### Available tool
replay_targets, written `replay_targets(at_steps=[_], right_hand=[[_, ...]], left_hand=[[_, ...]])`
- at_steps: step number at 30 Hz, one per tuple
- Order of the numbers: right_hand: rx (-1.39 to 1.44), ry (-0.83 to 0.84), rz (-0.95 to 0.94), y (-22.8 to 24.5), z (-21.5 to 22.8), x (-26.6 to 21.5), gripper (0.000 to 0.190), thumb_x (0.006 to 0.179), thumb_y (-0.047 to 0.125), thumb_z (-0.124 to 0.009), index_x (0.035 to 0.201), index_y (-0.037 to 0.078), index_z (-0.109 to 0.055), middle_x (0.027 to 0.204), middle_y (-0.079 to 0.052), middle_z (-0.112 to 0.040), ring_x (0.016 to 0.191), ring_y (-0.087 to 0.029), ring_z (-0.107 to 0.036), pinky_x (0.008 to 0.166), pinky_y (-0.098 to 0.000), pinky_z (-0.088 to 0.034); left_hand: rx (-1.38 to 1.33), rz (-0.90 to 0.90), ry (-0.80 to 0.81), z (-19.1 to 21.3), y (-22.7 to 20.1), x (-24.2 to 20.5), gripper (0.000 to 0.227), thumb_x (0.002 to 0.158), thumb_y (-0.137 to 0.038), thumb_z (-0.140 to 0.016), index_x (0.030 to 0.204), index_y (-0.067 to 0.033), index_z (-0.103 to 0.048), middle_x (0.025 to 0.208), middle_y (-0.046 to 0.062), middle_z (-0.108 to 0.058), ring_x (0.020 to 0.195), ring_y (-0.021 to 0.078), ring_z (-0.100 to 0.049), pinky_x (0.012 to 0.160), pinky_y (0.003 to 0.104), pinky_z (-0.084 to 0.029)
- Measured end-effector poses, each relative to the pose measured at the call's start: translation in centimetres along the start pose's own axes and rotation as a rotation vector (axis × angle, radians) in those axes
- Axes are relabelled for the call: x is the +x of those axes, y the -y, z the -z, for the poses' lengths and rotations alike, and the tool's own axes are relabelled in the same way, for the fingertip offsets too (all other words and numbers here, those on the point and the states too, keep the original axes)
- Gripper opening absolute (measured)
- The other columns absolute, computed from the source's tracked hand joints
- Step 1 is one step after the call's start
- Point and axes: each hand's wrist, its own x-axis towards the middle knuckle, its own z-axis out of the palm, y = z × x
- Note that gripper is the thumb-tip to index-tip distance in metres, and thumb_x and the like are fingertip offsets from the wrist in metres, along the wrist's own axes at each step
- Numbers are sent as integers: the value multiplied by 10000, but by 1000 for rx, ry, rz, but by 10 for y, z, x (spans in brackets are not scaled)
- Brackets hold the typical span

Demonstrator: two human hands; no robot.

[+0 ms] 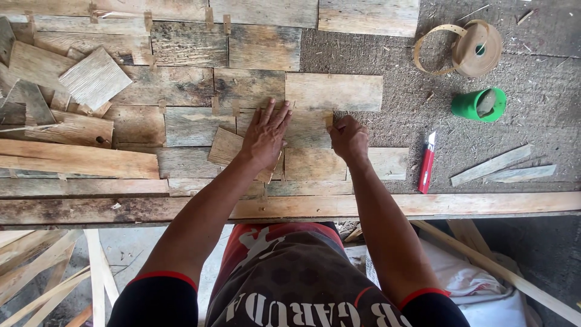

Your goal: The recorder is fitting small wooden panels into a larger pattern on a workbench, using a utility knife to trim edges and adhesive tape to secure pieces.

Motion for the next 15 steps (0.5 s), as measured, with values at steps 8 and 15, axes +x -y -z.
replay_targets(at_steps=[8,15], right_hand=[[-379,-298,130,41,56,-25,1474,556,664,-946,1648,152,-98,1656,-322,35,1551,-442,-27,1239,-655,-129],[-322,-170,98,20,48,-10,1487,610,738,-888,1671,177,-10,1694,-296,55,1596,-410,27,1255,-635,-66]], left_hand=[[-7,-7,41,15,-3,-3,857,990,-399,-585,1650,-137,-107,1737,56,19,1578,384,41,1285,551,-51],[28,-10,-49,-6,3,6,858,992,-378,-602,1654,-123,-120,1731,67,3,1571,377,22,1272,554,-77]])
